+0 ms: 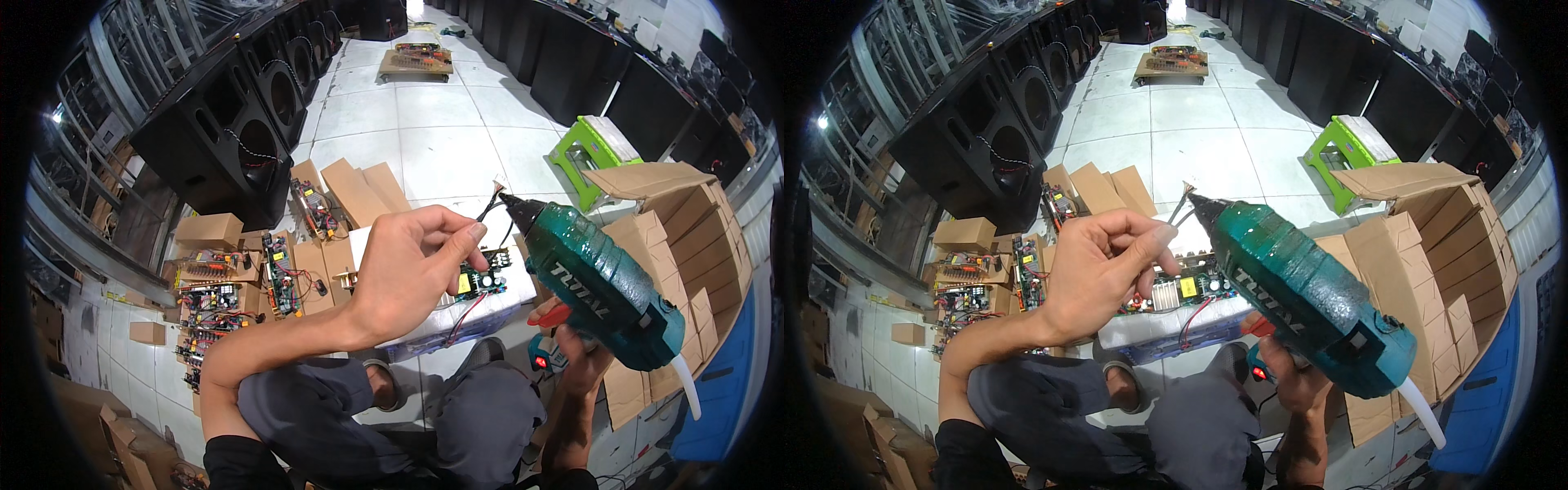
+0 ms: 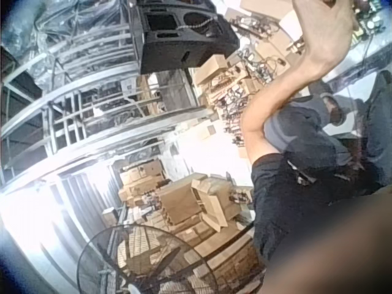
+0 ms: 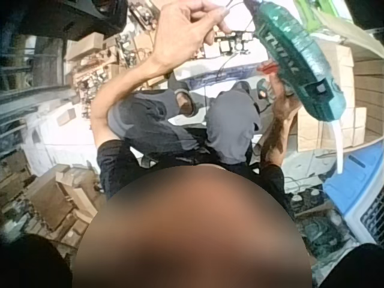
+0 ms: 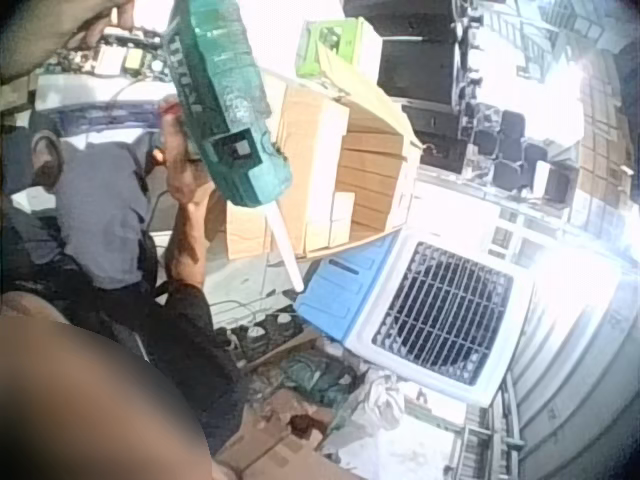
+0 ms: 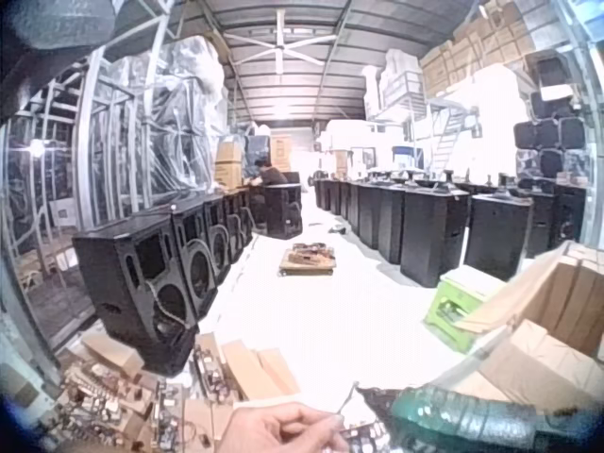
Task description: The person sits cross-legged and uses a hot glue gun to apply glue to a wire connector on a circuit board. They then connect the wire to the board and inspect the connection.
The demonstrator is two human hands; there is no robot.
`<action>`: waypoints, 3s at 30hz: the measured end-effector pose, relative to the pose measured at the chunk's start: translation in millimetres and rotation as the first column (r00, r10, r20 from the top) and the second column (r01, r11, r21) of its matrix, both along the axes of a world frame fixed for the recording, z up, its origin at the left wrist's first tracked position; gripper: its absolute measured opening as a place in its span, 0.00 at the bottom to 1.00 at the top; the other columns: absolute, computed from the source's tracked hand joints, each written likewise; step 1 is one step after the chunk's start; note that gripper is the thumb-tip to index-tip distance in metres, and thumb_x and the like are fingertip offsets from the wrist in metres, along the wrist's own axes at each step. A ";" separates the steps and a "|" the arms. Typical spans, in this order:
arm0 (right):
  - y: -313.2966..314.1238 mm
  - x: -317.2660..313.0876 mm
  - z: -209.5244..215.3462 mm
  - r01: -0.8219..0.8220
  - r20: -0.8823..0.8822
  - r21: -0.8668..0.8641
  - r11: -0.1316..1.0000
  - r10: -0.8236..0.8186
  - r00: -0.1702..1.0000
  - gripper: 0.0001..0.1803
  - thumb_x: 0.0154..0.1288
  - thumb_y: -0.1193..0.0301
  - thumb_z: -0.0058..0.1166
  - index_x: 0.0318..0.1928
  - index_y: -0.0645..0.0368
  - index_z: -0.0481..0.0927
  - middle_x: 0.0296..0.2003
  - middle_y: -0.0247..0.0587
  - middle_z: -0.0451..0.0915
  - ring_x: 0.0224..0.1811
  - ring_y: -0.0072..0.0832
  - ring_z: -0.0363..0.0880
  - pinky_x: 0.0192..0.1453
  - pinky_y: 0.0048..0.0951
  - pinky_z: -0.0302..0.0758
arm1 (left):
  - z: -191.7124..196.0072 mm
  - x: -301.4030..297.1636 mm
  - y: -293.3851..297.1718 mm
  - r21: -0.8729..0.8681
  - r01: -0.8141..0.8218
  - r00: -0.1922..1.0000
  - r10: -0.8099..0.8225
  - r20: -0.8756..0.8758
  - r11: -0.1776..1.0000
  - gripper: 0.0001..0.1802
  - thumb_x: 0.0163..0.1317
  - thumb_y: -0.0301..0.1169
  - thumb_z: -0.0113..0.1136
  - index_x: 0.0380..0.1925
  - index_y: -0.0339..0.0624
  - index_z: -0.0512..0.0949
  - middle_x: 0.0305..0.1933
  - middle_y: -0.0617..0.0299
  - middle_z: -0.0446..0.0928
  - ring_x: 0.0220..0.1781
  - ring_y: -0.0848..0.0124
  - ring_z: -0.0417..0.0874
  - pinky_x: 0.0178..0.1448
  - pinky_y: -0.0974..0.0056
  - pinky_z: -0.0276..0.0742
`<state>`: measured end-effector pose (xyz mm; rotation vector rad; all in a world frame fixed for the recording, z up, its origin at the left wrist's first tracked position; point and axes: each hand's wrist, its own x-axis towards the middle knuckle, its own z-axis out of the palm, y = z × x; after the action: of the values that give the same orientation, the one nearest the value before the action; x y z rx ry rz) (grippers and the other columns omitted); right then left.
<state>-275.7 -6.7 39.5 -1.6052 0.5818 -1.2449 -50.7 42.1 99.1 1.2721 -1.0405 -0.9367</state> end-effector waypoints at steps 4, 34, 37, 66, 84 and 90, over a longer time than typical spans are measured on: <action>4.8 -1.6 3.1 -0.043 -0.009 0.048 0.998 0.043 0.999 0.14 0.58 0.81 0.53 0.46 0.71 0.79 0.37 0.48 0.83 0.39 0.35 0.82 0.49 0.37 0.78 | -1.4 0.0 -0.5 0.003 0.000 1.000 0.000 -0.005 1.000 0.10 0.67 0.28 0.57 0.37 0.29 0.79 0.27 0.57 0.82 0.20 0.84 0.73 0.22 0.78 0.67; 0.3 3.3 -6.1 -0.002 -0.022 -0.049 0.999 0.001 1.000 0.18 0.59 0.76 0.51 0.49 0.72 0.72 0.32 0.50 0.79 0.33 0.37 0.81 0.40 0.40 0.80 | 0.5 0.4 0.2 0.007 0.007 1.000 -0.007 -0.002 1.000 0.11 0.66 0.29 0.58 0.35 0.29 0.80 0.26 0.57 0.82 0.19 0.84 0.73 0.23 0.77 0.68; 0.6 2.6 -5.2 -0.020 0.022 -0.030 0.999 0.020 1.000 0.16 0.60 0.80 0.52 0.49 0.74 0.73 0.33 0.51 0.81 0.34 0.36 0.82 0.42 0.37 0.80 | 0.1 0.8 0.3 0.006 0.003 1.000 -0.003 -0.006 1.000 0.11 0.66 0.29 0.58 0.34 0.28 0.80 0.26 0.57 0.82 0.19 0.84 0.73 0.23 0.77 0.68; -0.1 1.9 5.4 0.002 0.038 -0.050 0.999 0.000 0.999 0.16 0.58 0.77 0.56 0.46 0.74 0.77 0.33 0.51 0.82 0.35 0.37 0.82 0.44 0.38 0.80 | -1.2 -0.5 0.1 0.022 -0.003 0.999 0.003 0.037 1.000 0.10 0.65 0.29 0.59 0.33 0.29 0.81 0.27 0.59 0.82 0.19 0.84 0.73 0.24 0.77 0.68; 4.1 5.3 9.7 0.058 0.008 -0.057 0.997 -0.058 0.998 0.15 0.58 0.76 0.57 0.44 0.73 0.78 0.33 0.50 0.82 0.35 0.35 0.82 0.43 0.36 0.80 | 0.2 -0.8 0.0 0.020 -0.003 0.998 0.002 0.056 1.000 0.10 0.65 0.28 0.58 0.31 0.28 0.80 0.25 0.59 0.82 0.19 0.84 0.72 0.23 0.77 0.67; 2.8 -4.4 -3.3 0.000 -0.016 -0.017 1.000 0.000 1.000 0.17 0.59 0.74 0.58 0.45 0.73 0.78 0.33 0.50 0.82 0.35 0.35 0.82 0.42 0.36 0.81 | -1.9 -3.3 -1.3 0.000 -0.022 0.999 0.022 0.048 1.000 0.10 0.65 0.28 0.59 0.31 0.28 0.80 0.25 0.59 0.82 0.19 0.84 0.72 0.24 0.77 0.67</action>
<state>-280.2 -3.9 36.2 -1.6312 0.5830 -1.2410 -54.0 40.8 97.2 1.3101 -1.0613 -0.8936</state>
